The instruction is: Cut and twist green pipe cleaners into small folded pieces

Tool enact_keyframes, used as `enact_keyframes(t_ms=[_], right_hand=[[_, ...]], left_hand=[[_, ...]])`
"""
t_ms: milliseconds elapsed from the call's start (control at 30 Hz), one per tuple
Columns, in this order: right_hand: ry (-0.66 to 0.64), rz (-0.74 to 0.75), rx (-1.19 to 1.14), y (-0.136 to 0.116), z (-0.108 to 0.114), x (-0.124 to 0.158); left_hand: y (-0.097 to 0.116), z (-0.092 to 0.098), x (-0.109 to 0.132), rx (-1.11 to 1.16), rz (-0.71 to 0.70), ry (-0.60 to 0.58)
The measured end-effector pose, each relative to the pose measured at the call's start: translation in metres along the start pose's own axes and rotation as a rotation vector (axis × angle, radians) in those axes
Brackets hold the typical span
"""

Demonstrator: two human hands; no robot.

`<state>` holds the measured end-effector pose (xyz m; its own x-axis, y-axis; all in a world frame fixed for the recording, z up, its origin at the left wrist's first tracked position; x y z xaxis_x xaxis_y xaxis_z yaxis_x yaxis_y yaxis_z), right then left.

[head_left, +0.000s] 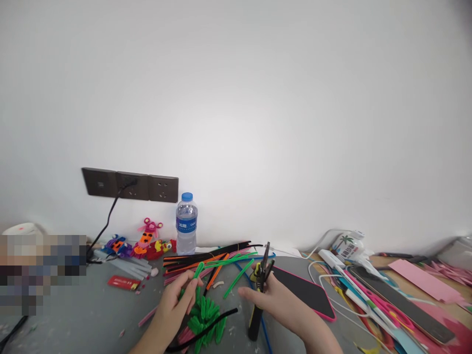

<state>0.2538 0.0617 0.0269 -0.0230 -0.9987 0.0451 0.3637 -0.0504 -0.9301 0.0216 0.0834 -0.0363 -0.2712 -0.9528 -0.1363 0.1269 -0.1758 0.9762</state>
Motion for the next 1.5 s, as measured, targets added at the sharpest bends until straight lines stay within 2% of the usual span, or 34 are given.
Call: enact_keyframes(t_ms=[67, 133, 400, 633, 733, 1000, 1100, 1167, 1233, 1333, 1400, 1500], right_hand=[[-0.13, -0.099, -0.006, 0.006, -0.008, -0.001], [-0.183, -0.156, 0.021, 0.012, -0.011, -0.002], [-0.154, -0.147, 0.117, 0.004, -0.02, -0.011], [-0.095, -0.064, 0.058, 0.003, -0.03, -0.02], [0.006, -0.032, -0.02, 0.005, -0.027, -0.025], [0.439, -0.054, -0.265, 0.014, -0.008, -0.037], [0.575, 0.005, -0.472, 0.008, -0.005, -0.034], [0.595, 0.085, -0.681, 0.001, -0.005, -0.033], [0.529, 0.15, -0.866, -0.007, -0.007, -0.032], [0.342, 0.162, -1.04, -0.019, -0.013, -0.03], [0.147, 0.152, -1.115, -0.028, -0.02, -0.026], [-0.235, 0.089, -1.14, -0.041, -0.034, -0.016]], left_hand=[[0.0, 0.0, 0.0, -0.007, -0.003, 0.003], [0.0, 0.0, 0.0, -0.011, 0.0, -0.001], [-0.002, 0.0, 0.0, -0.032, -0.007, -0.018], [0.001, 0.0, -0.001, -0.035, -0.011, -0.014], [0.001, 0.0, -0.001, -0.03, -0.003, -0.018], [0.0, 0.0, -0.001, -0.027, -0.006, -0.02], [0.0, 0.0, -0.001, -0.023, -0.006, -0.018], [0.0, 0.0, -0.001, -0.02, -0.008, -0.019], [-0.001, -0.001, -0.001, -0.017, -0.009, -0.023], [-0.003, -0.001, 0.0, -0.011, -0.011, -0.01], [-0.004, 0.0, 0.0, -0.003, -0.012, 0.001], [-0.003, 0.0, -0.001, 0.016, -0.003, 0.003]])
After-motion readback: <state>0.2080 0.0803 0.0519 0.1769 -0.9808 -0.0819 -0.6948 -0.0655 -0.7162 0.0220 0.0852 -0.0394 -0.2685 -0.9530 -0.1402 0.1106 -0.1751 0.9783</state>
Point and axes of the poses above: each hand's wrist, its own x-axis away from the middle knuckle, its own z-axis out of the back of the hand, y = z × x, the point moved 4 cm from there along -x, towards the middle knuckle, and after that the axes turned 2 degrees about -y, right-handed, at the moved point
